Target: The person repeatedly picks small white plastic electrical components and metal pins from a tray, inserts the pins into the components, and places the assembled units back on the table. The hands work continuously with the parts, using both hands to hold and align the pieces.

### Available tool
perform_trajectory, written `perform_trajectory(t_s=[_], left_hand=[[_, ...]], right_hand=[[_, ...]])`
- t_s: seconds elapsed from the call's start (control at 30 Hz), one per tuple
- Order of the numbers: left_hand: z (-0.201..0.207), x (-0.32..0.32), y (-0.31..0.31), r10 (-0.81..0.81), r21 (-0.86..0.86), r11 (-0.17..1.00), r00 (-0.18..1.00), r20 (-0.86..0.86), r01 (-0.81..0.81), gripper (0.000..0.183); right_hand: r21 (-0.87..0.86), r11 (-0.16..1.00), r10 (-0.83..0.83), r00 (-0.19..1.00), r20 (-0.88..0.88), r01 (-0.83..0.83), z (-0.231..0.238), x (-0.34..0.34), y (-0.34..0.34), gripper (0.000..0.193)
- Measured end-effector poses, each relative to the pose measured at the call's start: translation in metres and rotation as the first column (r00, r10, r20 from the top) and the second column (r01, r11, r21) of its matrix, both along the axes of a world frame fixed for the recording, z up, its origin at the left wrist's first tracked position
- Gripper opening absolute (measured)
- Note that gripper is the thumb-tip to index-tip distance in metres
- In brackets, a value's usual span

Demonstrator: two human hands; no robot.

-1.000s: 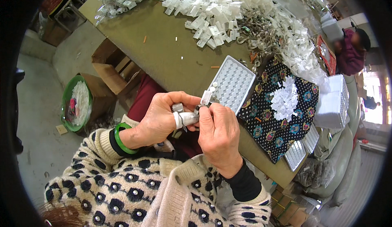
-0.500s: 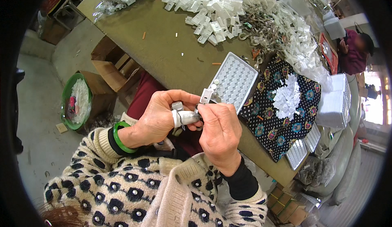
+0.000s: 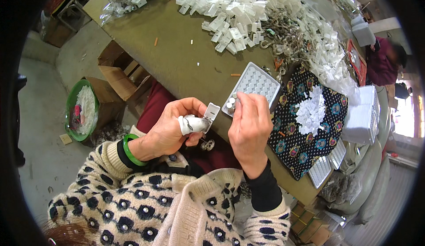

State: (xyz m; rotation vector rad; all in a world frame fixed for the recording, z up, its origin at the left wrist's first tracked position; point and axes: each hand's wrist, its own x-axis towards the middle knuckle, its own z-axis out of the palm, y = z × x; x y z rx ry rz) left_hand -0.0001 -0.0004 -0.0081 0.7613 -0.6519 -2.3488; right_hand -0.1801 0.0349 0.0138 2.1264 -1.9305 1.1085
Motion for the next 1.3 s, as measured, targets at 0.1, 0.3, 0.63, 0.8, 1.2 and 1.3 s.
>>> perform_trajectory(t_s=[0.1,0.3,0.63,0.8,1.2,1.3], left_hand=[[-0.004,0.002,-0.004,-0.004,-0.024,1.0,0.996,-0.085,0.002,0.018],[-0.003,0.004,-0.013,-0.004,-0.02,1.0,0.98,-0.197,0.0,0.026],[-0.011,-0.001,-0.017,0.002,0.093,0.995,0.956,-0.293,0.027,0.026],[-0.007,-0.004,-0.01,0.052,0.155,0.988,0.958,-0.281,-0.008,0.021],[-0.003,-0.002,0.003,0.036,0.057,0.998,0.98,-0.194,-0.026,0.018],[-0.001,-0.001,0.004,0.03,0.027,0.999,0.987,-0.16,-0.026,0.016]], right_hand=[[0.059,0.998,-0.021,0.984,-0.177,0.032,-0.01,-0.005,-0.012,0.02],[0.149,0.988,0.058,0.984,-0.169,-0.033,-0.01,-0.015,-0.019,0.018],[0.002,0.993,0.119,0.969,0.217,-0.122,0.012,0.01,0.009,0.021],[-0.096,0.992,0.091,0.985,0.145,-0.078,0.005,0.019,0.014,0.017],[-0.027,0.97,0.244,0.966,0.09,-0.242,0.015,0.012,0.022,0.021],[0.072,0.957,0.249,0.92,0.301,-0.283,0.019,0.01,0.024,0.018]])
